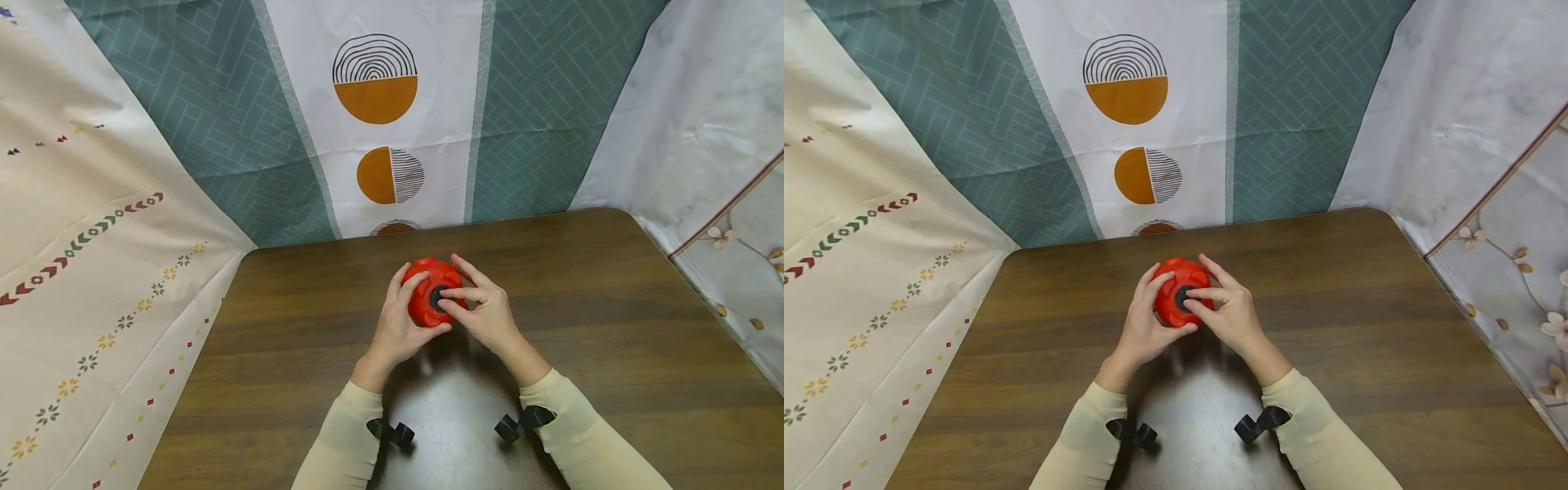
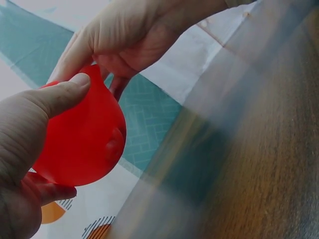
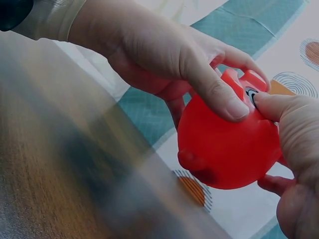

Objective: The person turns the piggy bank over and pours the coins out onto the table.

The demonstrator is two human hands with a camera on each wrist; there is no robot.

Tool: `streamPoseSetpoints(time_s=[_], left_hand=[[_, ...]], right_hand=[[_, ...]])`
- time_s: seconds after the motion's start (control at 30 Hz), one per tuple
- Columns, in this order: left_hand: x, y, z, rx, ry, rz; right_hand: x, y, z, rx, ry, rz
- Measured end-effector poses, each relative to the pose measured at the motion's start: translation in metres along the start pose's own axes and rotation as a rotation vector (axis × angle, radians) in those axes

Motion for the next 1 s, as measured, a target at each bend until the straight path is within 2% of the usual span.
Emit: streamPoseSetpoints(time_s=[0.17, 0.23, 0.4, 0.47, 0.63, 0.93, 1.0], left_hand=[[0.002, 0.0, 0.001, 0.001, -0.011, 0.001], [0.002, 0.0, 0.001, 0.001, -0.013, 0.001], [0.0, -0.001, 0.002, 0.001, -0.019, 0.001], [0.0, -0.001, 0.002, 0.0, -0.021, 0.0], [0.001, 0.0, 0.002, -0.002, -0.025, -0.002], [0.002, 0.0, 0.002, -0.015, -0.04, 0.011], [0.002, 0.0, 0.002, -0.016, -0.044, 0.011]], right_hand=[[-0.002, -0.001, -0.001, -0.006, -0.013, 0.015], [-0.012, 0.0, -0.005, -0.01, -0.018, 0.019], [-0.011, 0.0, -0.004, -0.009, -0.033, -0.002], [-0.001, -0.001, 0.001, -0.002, -0.041, -0.01], [-0.003, -0.002, 0.0, 0.008, -0.042, 0.012], [-0.039, 0.003, -0.016, 0.0, 0.005, 0.033], [-0.041, 0.004, -0.017, -0.004, 0.011, 0.032]])
Point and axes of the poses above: each hand's wrist, its own z-axis away from the middle knuckle, its own y-axis out of the back of the hand, x = y × z, the point moved 5 cm from there along -z, towards the middle knuckle, and after that the axes turned 14 degrees about y, right-handed, at the moved point
